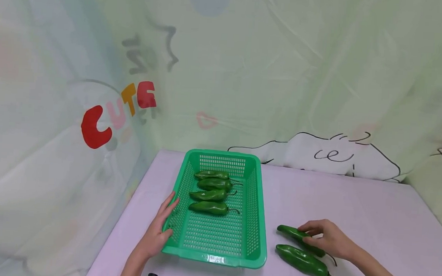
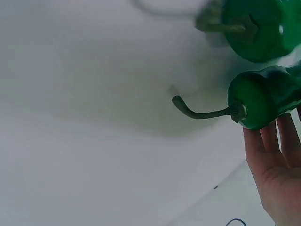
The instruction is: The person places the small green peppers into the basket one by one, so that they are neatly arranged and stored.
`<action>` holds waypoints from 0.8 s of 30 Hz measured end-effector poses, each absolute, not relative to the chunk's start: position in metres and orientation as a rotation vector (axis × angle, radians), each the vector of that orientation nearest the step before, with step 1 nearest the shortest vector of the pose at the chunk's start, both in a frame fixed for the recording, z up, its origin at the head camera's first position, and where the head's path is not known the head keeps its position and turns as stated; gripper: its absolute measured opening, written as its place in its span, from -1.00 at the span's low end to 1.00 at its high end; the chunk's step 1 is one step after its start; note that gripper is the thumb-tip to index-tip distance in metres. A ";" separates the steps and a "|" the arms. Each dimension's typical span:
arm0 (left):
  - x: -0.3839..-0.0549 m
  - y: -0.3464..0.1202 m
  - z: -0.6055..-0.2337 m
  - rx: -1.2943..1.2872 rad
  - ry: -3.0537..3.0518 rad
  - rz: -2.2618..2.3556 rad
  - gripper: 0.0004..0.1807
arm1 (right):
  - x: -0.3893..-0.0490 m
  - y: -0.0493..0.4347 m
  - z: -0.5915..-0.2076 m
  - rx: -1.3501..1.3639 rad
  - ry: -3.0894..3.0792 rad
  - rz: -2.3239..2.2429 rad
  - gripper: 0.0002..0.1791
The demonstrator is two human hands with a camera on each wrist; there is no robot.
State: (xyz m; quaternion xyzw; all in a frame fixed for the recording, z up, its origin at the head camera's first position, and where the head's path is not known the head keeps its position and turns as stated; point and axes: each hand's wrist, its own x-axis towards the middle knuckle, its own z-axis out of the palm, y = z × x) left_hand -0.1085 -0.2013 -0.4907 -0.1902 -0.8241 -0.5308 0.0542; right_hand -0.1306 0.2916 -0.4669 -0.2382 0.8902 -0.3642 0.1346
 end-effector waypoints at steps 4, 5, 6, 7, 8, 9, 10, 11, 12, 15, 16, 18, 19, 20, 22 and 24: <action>-0.109 -0.201 -0.492 -0.565 -2.511 -1.621 -0.01 | -0.134 0.288 -0.454 -0.694 2.625 -1.066 -0.70; -0.109 -0.202 -0.493 -0.567 -2.510 -1.618 -0.01 | -0.136 0.287 -0.450 -0.689 2.638 -1.070 -0.69; -0.110 -0.202 -0.493 -0.569 -2.509 -1.615 -0.01 | -0.137 0.286 -0.446 -0.685 2.651 -1.072 -0.69; -0.110 -0.202 -0.494 -0.571 -2.508 -1.613 -0.01 | -0.139 0.284 -0.442 -0.683 2.660 -1.076 -0.69; -0.110 -0.202 -0.494 -0.571 -2.505 -1.614 -0.01 | -0.141 0.282 -0.438 -0.682 2.671 -1.071 -0.69; -0.110 -0.202 -0.495 -0.569 -2.503 -1.612 -0.01 | -0.142 0.281 -0.434 -0.684 2.679 -1.067 -0.68; -0.110 -0.202 -0.494 -0.568 -2.498 -1.612 -0.01 | -0.144 0.279 -0.429 -0.688 2.684 -1.065 -0.68; -0.110 -0.202 -0.494 -0.570 -2.497 -1.611 -0.02 | -0.146 0.278 -0.424 -0.691 2.690 -1.067 -0.68; -0.111 -0.202 -0.494 -0.572 -2.500 -1.610 -0.02 | -0.147 0.276 -0.418 -0.694 2.700 -1.063 -0.68; -0.113 -0.200 -0.493 -0.585 -2.513 -1.601 -0.02 | -0.150 0.274 -0.399 -0.713 2.746 -1.065 -0.68; -0.113 -0.199 -0.493 -0.591 -2.517 -1.599 -0.03 | -0.151 0.273 -0.393 -0.723 2.760 -1.071 -0.69; -0.114 -0.198 -0.492 -0.591 -2.519 -1.586 -0.03 | -0.155 0.269 -0.381 -0.750 2.774 -1.085 -0.69; -0.113 -0.198 -0.491 -0.586 -2.514 -1.582 -0.03 | -0.158 0.267 -0.376 -0.768 2.771 -1.096 -0.69; -0.112 -0.198 -0.491 -0.579 -2.509 -1.578 -0.03 | -0.161 0.263 -0.371 -0.783 2.764 -1.104 -0.69; -0.109 -0.199 -0.490 -0.572 -2.498 -1.577 -0.04 | -0.166 0.254 -0.365 -0.811 2.733 -1.118 -0.69; -0.107 -0.199 -0.490 -0.571 -2.495 -1.582 -0.03 | -0.170 0.244 -0.360 -0.837 2.698 -1.123 -0.68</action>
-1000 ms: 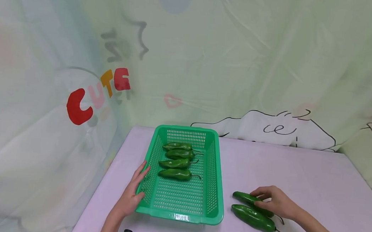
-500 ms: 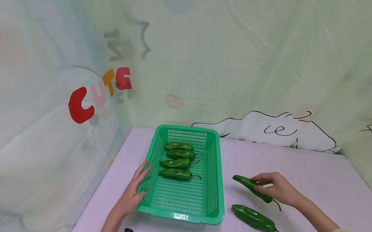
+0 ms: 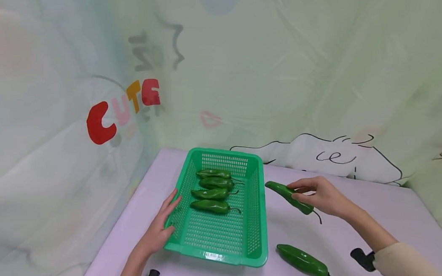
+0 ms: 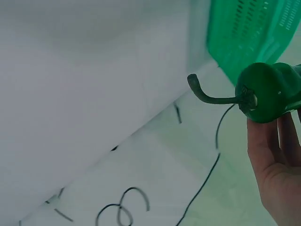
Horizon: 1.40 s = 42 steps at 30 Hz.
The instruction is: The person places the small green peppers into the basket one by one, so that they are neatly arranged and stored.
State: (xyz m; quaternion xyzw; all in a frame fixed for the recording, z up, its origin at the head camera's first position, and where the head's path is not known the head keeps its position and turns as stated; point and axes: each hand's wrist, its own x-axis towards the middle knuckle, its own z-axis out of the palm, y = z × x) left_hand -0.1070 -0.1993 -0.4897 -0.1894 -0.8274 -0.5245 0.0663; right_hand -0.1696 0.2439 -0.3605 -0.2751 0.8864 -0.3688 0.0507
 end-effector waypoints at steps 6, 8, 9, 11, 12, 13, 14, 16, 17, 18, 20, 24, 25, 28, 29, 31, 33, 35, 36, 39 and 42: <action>-0.107 -0.199 -0.491 -0.571 -2.499 -1.593 -0.03 | -0.177 0.204 -0.356 -0.904 2.584 -1.141 -0.67; -0.107 -0.199 -0.490 -0.561 -2.503 -1.592 -0.03 | -0.181 0.188 -0.356 -0.941 2.554 -1.143 -0.68; -0.107 -0.199 -0.489 -0.557 -2.506 -1.589 -0.03 | -0.183 0.179 -0.355 -0.972 2.544 -1.139 -0.69; -0.107 -0.199 -0.489 -0.557 -2.504 -1.594 -0.03 | -0.187 0.163 -0.354 -1.025 2.528 -1.132 -0.71; -0.107 -0.199 -0.489 -0.559 -2.504 -1.592 -0.03 | -0.189 0.156 -0.354 -1.050 2.524 -1.123 -0.71; -0.107 -0.200 -0.490 -0.560 -2.501 -1.592 -0.03 | -0.191 0.148 -0.353 -1.072 2.520 -1.115 -0.71; -0.107 -0.200 -0.490 -0.563 -2.498 -1.589 -0.02 | -0.193 0.140 -0.352 -1.103 2.514 -1.105 -0.71; -0.108 -0.200 -0.491 -0.578 -2.490 -1.585 -0.03 | -0.197 0.126 -0.352 -1.138 2.502 -1.087 -0.71; -0.108 -0.200 -0.491 -0.582 -2.489 -1.584 -0.03 | -0.199 0.119 -0.352 -1.152 2.491 -1.081 -0.71; -0.109 -0.200 -0.492 -0.584 -2.491 -1.580 -0.03 | -0.201 0.112 -0.352 -1.160 2.484 -1.073 -0.71; -0.109 -0.199 -0.492 -0.590 -2.491 -1.580 -0.03 | -0.203 0.101 -0.353 -1.191 2.455 -1.072 -0.71; -0.110 -0.199 -0.492 -0.570 -2.504 -1.588 -0.03 | -0.206 0.083 -0.356 -1.226 2.414 -1.074 -0.72; -0.110 -0.199 -0.492 -0.569 -2.503 -1.589 -0.03 | -0.206 0.079 -0.358 -1.236 2.402 -1.075 -0.72; -0.109 -0.200 -0.491 -0.566 -2.503 -1.597 -0.03 | -0.208 0.071 -0.363 -1.239 2.390 -1.060 -0.73; -0.109 -0.200 -0.491 -0.569 -2.501 -1.600 -0.03 | -0.209 0.069 -0.366 -1.241 2.386 -1.057 -0.73; -0.110 -0.200 -0.490 -0.576 -2.497 -1.598 -0.03 | -0.210 0.065 -0.371 -1.248 2.380 -1.051 -0.74; -0.110 -0.200 -0.490 -0.576 -2.494 -1.600 -0.04 | -0.211 0.062 -0.375 -1.242 2.380 -1.043 -0.74; -0.110 -0.200 -0.489 -0.579 -2.491 -1.602 -0.04 | -0.212 0.059 -0.380 -1.245 2.377 -1.032 -0.74; -0.110 -0.200 -0.489 -0.581 -2.491 -1.600 -0.04 | -0.212 0.057 -0.382 -1.245 2.375 -1.024 -0.75; -0.109 -0.200 -0.489 -0.581 -2.491 -1.607 -0.03 | -0.212 0.053 -0.389 -1.243 2.362 -1.000 -0.75; -0.109 -0.200 -0.489 -0.578 -2.492 -1.608 -0.03 | -0.213 0.047 -0.396 -1.246 2.330 -0.983 -0.75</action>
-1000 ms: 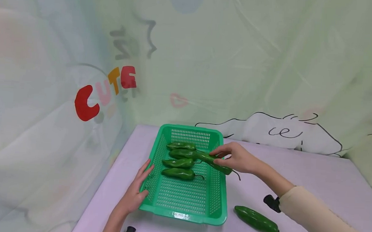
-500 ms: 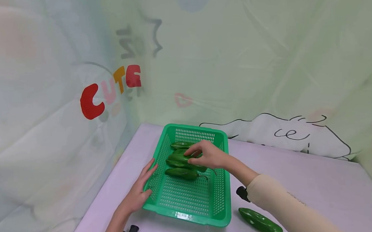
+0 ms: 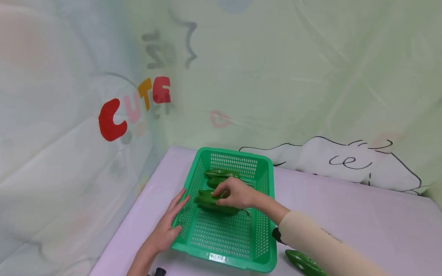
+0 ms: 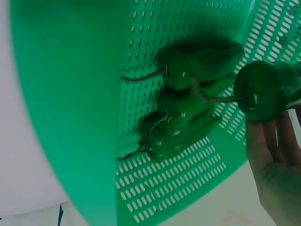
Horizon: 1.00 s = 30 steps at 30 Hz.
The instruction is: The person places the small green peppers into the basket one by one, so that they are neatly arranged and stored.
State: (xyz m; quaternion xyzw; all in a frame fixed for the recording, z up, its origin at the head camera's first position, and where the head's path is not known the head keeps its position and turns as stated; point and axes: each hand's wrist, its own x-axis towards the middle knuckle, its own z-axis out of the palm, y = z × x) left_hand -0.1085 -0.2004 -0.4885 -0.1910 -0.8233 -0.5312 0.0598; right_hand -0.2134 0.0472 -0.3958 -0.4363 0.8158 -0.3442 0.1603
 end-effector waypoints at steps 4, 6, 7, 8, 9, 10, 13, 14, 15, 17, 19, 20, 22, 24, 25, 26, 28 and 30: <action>-0.108 -0.201 -0.489 -0.581 -2.492 -1.612 -0.04 | -0.214 0.041 -0.401 -1.252 2.309 -0.963 -0.75; -0.109 -0.201 -0.489 -0.591 -2.492 -1.611 -0.04 | -0.214 0.038 -0.403 -1.249 2.315 -0.945 -0.75; -0.109 -0.201 -0.489 -0.594 -2.493 -1.611 -0.04 | -0.213 0.037 -0.403 -1.241 2.316 -0.940 -0.75; -0.109 -0.201 -0.489 -0.599 -2.493 -1.611 -0.05 | -0.213 0.036 -0.404 -1.234 2.317 -0.932 -0.75; -0.109 -0.201 -0.490 -0.602 -2.493 -1.609 -0.05 | -0.213 0.036 -0.404 -1.235 2.320 -0.923 -0.75; -0.109 -0.201 -0.489 -0.602 -2.494 -1.606 -0.05 | -0.213 0.035 -0.404 -1.227 2.322 -0.915 -0.76; -0.109 -0.201 -0.490 -0.592 -2.498 -1.601 -0.05 | -0.213 0.031 -0.405 -1.218 2.330 -0.893 -0.77; -0.109 -0.201 -0.490 -0.587 -2.499 -1.602 -0.05 | -0.214 0.029 -0.405 -1.224 2.334 -0.882 -0.77; -0.109 -0.201 -0.490 -0.583 -2.498 -1.602 -0.05 | -0.214 0.028 -0.406 -1.229 2.335 -0.871 -0.77; -0.109 -0.202 -0.490 -0.578 -2.501 -1.610 -0.05 | -0.215 0.024 -0.408 -1.249 2.335 -0.834 -0.77; -0.109 -0.202 -0.490 -0.581 -2.501 -1.620 -0.05 | -0.216 0.021 -0.409 -1.266 2.336 -0.790 -0.76; -0.109 -0.202 -0.490 -0.583 -2.503 -1.623 -0.05 | -0.216 0.020 -0.410 -1.265 2.339 -0.769 -0.76; -0.109 -0.201 -0.490 -0.593 -2.502 -1.628 -0.05 | -0.216 0.018 -0.410 -1.247 2.343 -0.726 -0.76; -0.110 -0.201 -0.490 -0.600 -2.499 -1.630 -0.05 | -0.216 0.017 -0.410 -1.206 2.339 -0.692 -0.74; -0.110 -0.202 -0.490 -0.603 -2.498 -1.630 -0.05 | -0.216 0.017 -0.410 -1.195 2.337 -0.673 -0.74; -0.110 -0.202 -0.490 -0.600 -2.500 -1.626 -0.05 | -0.215 0.016 -0.411 -1.185 2.332 -0.659 -0.74; -0.110 -0.202 -0.490 -0.594 -2.500 -1.621 -0.05 | -0.215 0.016 -0.412 -1.154 2.323 -0.632 -0.72; -0.109 -0.202 -0.490 -0.583 -2.504 -1.619 -0.05 | -0.216 0.016 -0.413 -1.131 2.328 -0.604 -0.71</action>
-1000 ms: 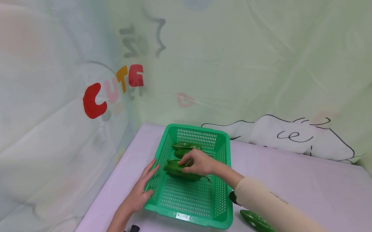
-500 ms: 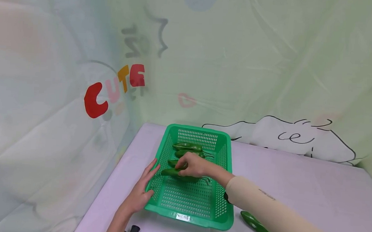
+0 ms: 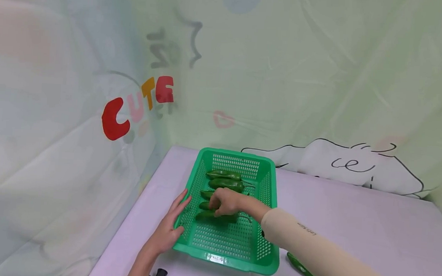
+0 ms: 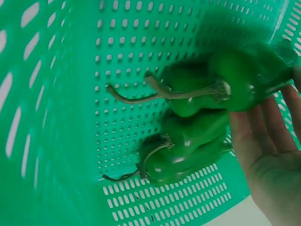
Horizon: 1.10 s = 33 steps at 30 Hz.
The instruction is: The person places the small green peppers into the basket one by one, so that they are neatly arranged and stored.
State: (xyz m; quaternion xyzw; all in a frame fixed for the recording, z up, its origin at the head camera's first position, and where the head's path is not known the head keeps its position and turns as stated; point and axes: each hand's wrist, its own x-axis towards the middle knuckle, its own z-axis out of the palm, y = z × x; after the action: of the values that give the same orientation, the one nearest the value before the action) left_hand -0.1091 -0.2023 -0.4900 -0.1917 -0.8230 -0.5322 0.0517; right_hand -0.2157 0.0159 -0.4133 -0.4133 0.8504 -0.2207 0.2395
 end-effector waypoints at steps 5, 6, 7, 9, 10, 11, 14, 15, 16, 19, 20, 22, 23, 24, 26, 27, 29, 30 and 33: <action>-0.108 -0.201 -0.489 -0.569 -2.509 -1.622 -0.04 | -0.215 0.018 -0.417 -1.062 2.351 -0.555 -0.71; -0.108 -0.201 -0.488 -0.567 -2.510 -1.620 -0.04 | -0.215 0.018 -0.418 -1.051 2.356 -0.552 -0.72; -0.108 -0.201 -0.488 -0.565 -2.512 -1.617 -0.04 | -0.215 0.018 -0.419 -1.043 2.364 -0.551 -0.72; -0.108 -0.201 -0.488 -0.563 -2.510 -1.615 -0.04 | -0.215 0.017 -0.421 -1.033 2.388 -0.552 -0.72; -0.108 -0.201 -0.487 -0.560 -2.510 -1.614 -0.04 | -0.215 0.016 -0.421 -1.030 2.401 -0.550 -0.72; -0.108 -0.201 -0.487 -0.558 -2.510 -1.615 -0.04 | -0.214 0.015 -0.422 -1.032 2.414 -0.546 -0.72; -0.109 -0.200 -0.486 -0.553 -2.508 -1.623 -0.04 | -0.214 0.012 -0.426 -1.031 2.450 -0.532 -0.72; -0.109 -0.200 -0.486 -0.551 -2.507 -1.627 -0.04 | -0.214 0.012 -0.428 -1.034 2.458 -0.528 -0.72; -0.108 -0.200 -0.486 -0.548 -2.511 -1.628 -0.04 | -0.214 0.011 -0.429 -1.042 2.470 -0.521 -0.74; -0.108 -0.200 -0.486 -0.541 -2.515 -1.629 -0.04 | -0.214 0.009 -0.434 -1.064 2.505 -0.502 -0.79; -0.108 -0.200 -0.486 -0.542 -2.516 -1.627 -0.04 | -0.214 0.009 -0.434 -1.074 2.519 -0.494 -0.80; -0.108 -0.201 -0.487 -0.542 -2.518 -1.625 -0.04 | -0.214 0.008 -0.436 -1.095 2.551 -0.476 -0.82; -0.108 -0.201 -0.487 -0.544 -2.517 -1.623 -0.04 | -0.213 0.007 -0.436 -1.099 2.566 -0.466 -0.83; -0.108 -0.201 -0.487 -0.547 -2.517 -1.622 -0.04 | -0.213 0.007 -0.437 -1.103 2.581 -0.458 -0.83; -0.108 -0.201 -0.487 -0.554 -2.515 -1.623 -0.04 | -0.212 0.007 -0.436 -1.107 2.613 -0.427 -0.82; -0.108 -0.200 -0.487 -0.556 -2.515 -1.624 -0.04 | -0.211 0.007 -0.435 -1.109 2.626 -0.406 -0.79; -0.108 -0.201 -0.487 -0.562 -2.516 -1.617 -0.04 | -0.209 0.006 -0.433 -1.127 2.654 -0.362 -0.71; -0.108 -0.201 -0.488 -0.565 -2.515 -1.615 -0.03 | -0.208 0.006 -0.431 -1.140 2.663 -0.340 -0.67; -0.108 -0.202 -0.488 -0.569 -2.515 -1.609 -0.03 | -0.206 0.006 -0.425 -1.159 2.662 -0.314 -0.75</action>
State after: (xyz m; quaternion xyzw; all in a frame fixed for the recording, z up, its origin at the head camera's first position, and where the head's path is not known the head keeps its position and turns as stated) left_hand -0.1081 -0.2019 -0.4878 -0.1871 -0.8264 -0.5287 0.0512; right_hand -0.2055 0.0059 -0.4247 -0.3945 0.9059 -0.1069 0.1106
